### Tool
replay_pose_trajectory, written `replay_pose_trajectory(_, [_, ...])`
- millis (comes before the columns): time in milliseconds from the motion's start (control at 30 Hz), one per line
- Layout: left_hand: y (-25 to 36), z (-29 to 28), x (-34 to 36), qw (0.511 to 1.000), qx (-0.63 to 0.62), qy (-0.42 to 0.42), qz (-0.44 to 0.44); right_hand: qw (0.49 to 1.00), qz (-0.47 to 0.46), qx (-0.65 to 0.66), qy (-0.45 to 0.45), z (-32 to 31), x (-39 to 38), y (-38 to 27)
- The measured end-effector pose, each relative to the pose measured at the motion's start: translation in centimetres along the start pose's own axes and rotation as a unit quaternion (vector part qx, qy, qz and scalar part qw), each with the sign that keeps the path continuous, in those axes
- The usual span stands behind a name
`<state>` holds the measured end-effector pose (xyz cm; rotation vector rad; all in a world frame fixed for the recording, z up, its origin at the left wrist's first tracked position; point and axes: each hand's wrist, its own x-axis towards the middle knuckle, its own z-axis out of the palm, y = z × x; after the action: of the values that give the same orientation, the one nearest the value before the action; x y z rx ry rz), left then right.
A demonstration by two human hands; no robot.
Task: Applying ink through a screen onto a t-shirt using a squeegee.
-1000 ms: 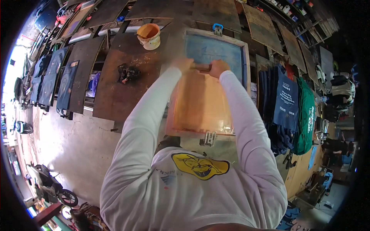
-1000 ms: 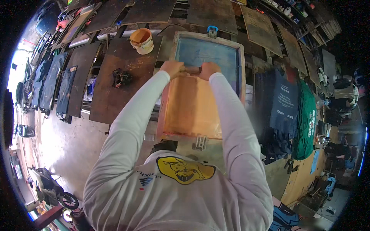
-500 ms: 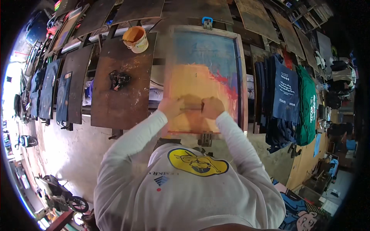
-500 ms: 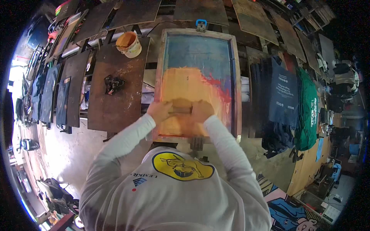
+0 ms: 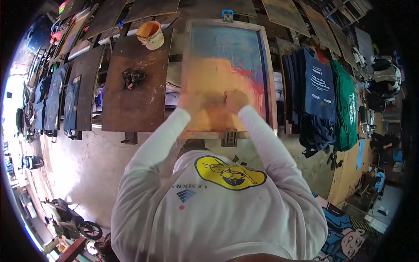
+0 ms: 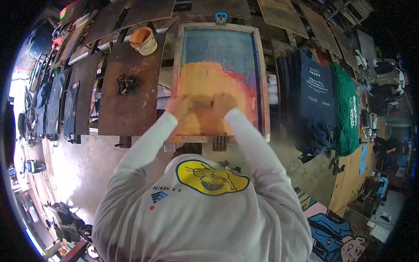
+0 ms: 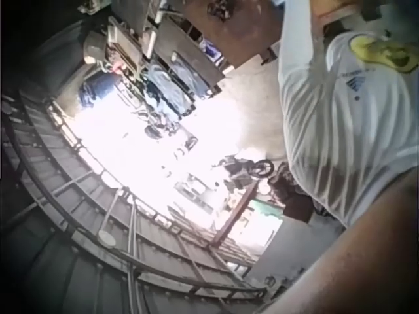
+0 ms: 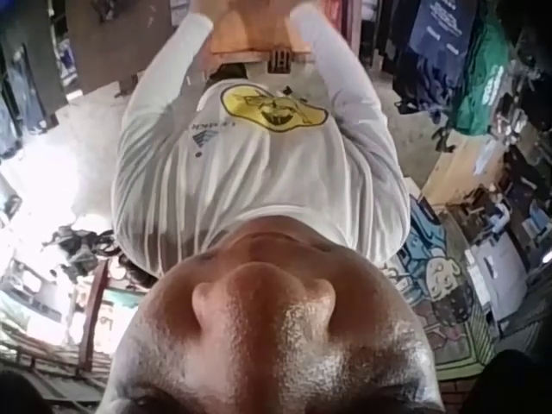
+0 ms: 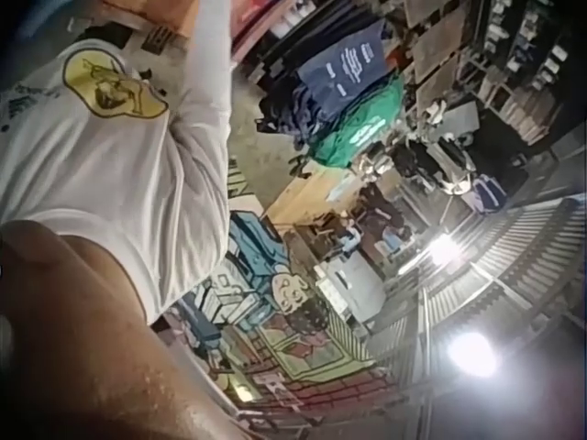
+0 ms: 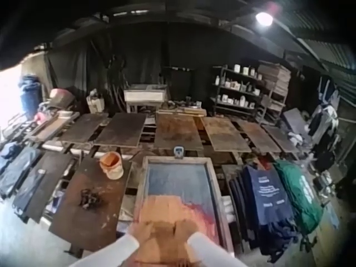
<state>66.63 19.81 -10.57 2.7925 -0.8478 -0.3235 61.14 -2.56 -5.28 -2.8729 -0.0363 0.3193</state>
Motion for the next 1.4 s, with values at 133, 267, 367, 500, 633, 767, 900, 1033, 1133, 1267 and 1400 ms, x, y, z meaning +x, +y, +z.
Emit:
replay_pose_trajectory(133, [3.4, -2.4, -5.8, 0.997, -0.048, 0.051, 0.021, 0.997, -0.028, 0.002, 0.067, 1.5, -5.7, -0.9])
replay_pose_trajectory(267, [7.7, -6.9, -11.0, 0.985, -0.082, 0.155, 0.0, 0.982, -0.002, 0.082, 0.168, 1.2, -8.1, -1.0])
replay_pose_trajectory(367, [10.2, -7.6, -18.5, 0.903, -0.145, 0.403, -0.037, 0.915, -0.014, 0.295, 0.275, 1.3, -11.8, -1.3])
replay_pose_trajectory(500, [13.4, -1.7, -32.0, 0.762, -0.343, 0.497, -0.233, 0.738, 0.004, 0.669, 0.088, 1.4, -17.1, -3.2])
replay_pose_trajectory(633, [17.6, 5.5, -45.2, 0.735, -0.303, 0.46, -0.396, 0.684, -0.009, 0.728, -0.048, 2.8, -23.1, -8.7])
replay_pose_trajectory(767, [20.4, 8.1, -53.0, 0.624, -0.314, 0.527, -0.484, 0.676, -0.053, 0.711, -0.186, 4.7, -29.6, -13.9])
replay_pose_trajectory(900, [23.6, 7.2, -57.4, 0.539, -0.292, 0.633, -0.472, 0.643, -0.111, 0.685, -0.325, 6.8, -35.9, -17.3])
replay_pose_trajectory(1033, [27.7, 6.5, -62.0, 0.529, -0.211, 0.624, -0.535, 0.637, -0.159, 0.628, -0.418, 8.1, -40.5, -20.1])
replay_pose_trajectory(1133, [31.9, 7.8, -67.5, 0.515, -0.194, 0.628, -0.551, 0.606, -0.167, 0.611, -0.48, 9.4, -44.8, -21.2])
replay_pose_trajectory(1267, [37.7, 10.3, -74.7, 0.436, -0.197, 0.635, -0.606, 0.604, -0.154, 0.584, -0.52, 11.6, -50.4, -22.9])
replay_pose_trajectory(1400, [43.1, 12.9, -80.5, 0.384, -0.178, 0.65, -0.631, 0.574, -0.141, 0.575, -0.566, 14.1, -57.1, -24.1])
